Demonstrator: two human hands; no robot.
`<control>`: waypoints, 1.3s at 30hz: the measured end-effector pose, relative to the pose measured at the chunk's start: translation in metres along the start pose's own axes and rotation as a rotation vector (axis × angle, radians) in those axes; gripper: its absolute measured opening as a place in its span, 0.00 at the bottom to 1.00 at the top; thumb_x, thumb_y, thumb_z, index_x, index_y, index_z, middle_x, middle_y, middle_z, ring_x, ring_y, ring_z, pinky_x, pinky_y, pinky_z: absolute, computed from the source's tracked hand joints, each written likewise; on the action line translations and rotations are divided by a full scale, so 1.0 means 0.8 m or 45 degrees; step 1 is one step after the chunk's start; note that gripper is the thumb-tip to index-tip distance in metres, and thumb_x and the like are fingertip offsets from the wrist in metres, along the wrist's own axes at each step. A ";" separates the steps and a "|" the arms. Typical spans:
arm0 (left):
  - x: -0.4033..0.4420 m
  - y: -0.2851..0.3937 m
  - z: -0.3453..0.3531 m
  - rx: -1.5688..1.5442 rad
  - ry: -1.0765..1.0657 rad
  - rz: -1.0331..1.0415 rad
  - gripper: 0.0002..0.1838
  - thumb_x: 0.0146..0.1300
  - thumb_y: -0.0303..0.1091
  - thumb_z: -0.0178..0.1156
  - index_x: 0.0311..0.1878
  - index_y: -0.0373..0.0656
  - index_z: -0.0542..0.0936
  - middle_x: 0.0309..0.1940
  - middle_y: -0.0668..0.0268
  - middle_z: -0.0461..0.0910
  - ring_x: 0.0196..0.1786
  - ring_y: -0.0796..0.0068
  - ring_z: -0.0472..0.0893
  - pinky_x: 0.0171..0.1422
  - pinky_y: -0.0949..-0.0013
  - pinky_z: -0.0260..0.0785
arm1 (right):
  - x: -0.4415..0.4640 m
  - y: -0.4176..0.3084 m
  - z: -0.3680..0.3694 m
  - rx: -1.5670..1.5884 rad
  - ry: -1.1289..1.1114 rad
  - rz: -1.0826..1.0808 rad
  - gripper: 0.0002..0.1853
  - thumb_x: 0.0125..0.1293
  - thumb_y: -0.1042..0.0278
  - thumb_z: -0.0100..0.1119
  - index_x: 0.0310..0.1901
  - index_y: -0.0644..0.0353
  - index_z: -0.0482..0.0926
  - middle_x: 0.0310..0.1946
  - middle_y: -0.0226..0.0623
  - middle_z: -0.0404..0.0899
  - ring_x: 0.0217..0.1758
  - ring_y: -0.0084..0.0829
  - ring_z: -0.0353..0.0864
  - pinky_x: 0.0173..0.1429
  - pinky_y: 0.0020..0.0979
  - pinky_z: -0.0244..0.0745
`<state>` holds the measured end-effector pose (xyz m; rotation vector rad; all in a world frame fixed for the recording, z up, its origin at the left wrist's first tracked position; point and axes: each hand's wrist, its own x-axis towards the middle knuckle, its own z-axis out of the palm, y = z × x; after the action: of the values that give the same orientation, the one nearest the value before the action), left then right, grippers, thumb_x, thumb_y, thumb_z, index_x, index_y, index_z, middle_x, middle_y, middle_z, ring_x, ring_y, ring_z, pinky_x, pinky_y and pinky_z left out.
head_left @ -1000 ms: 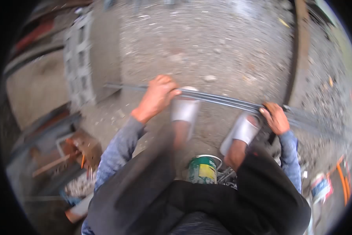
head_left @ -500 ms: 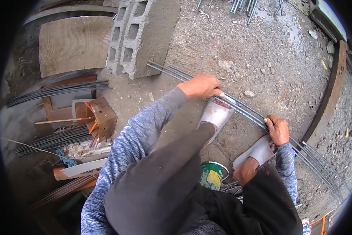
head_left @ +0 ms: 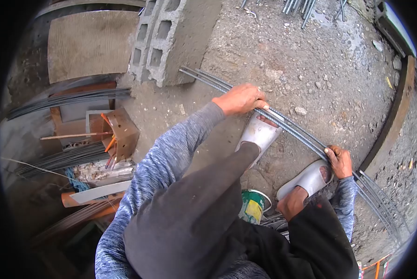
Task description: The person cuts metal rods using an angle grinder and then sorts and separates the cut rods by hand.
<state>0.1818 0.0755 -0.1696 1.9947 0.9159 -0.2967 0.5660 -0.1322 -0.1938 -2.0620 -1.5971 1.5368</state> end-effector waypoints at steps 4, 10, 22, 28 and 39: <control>-0.011 -0.029 -0.006 0.084 0.062 0.047 0.20 0.70 0.50 0.64 0.43 0.41 0.88 0.31 0.50 0.85 0.39 0.45 0.85 0.44 0.49 0.73 | 0.012 -0.023 0.009 0.043 0.010 -0.001 0.17 0.72 0.55 0.64 0.43 0.64 0.86 0.30 0.53 0.82 0.33 0.48 0.85 0.41 0.43 0.75; -0.018 -0.042 -0.021 0.030 0.006 -0.055 0.20 0.69 0.50 0.65 0.44 0.40 0.88 0.32 0.50 0.85 0.38 0.46 0.84 0.43 0.50 0.73 | 0.021 -0.039 0.020 0.019 0.023 -0.031 0.17 0.72 0.55 0.64 0.43 0.63 0.86 0.29 0.53 0.82 0.32 0.49 0.84 0.40 0.44 0.75; -0.029 -0.047 -0.041 0.036 -0.003 -0.146 0.21 0.68 0.51 0.66 0.44 0.39 0.89 0.31 0.51 0.85 0.35 0.50 0.84 0.41 0.52 0.72 | 0.031 -0.063 0.033 0.020 0.089 -0.102 0.17 0.72 0.55 0.64 0.42 0.64 0.87 0.26 0.53 0.81 0.29 0.50 0.83 0.38 0.44 0.75; -0.029 -0.045 -0.044 0.018 0.005 -0.160 0.21 0.68 0.50 0.67 0.44 0.39 0.89 0.29 0.52 0.85 0.33 0.54 0.83 0.40 0.53 0.72 | 0.034 -0.065 0.033 0.028 0.025 -0.055 0.19 0.70 0.52 0.66 0.42 0.64 0.86 0.26 0.53 0.81 0.29 0.52 0.83 0.39 0.46 0.75; -0.018 -0.044 -0.055 -0.040 -0.140 -0.285 0.28 0.67 0.57 0.68 0.34 0.34 0.86 0.25 0.55 0.80 0.31 0.65 0.77 0.39 0.56 0.70 | 0.044 -0.051 0.045 0.013 -0.163 -0.143 0.27 0.64 0.40 0.69 0.44 0.60 0.84 0.35 0.51 0.87 0.42 0.53 0.88 0.45 0.51 0.80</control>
<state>0.1409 0.1156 -0.1590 1.8295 1.0675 -0.5094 0.5098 -0.1034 -0.2084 -1.8675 -1.7125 1.6638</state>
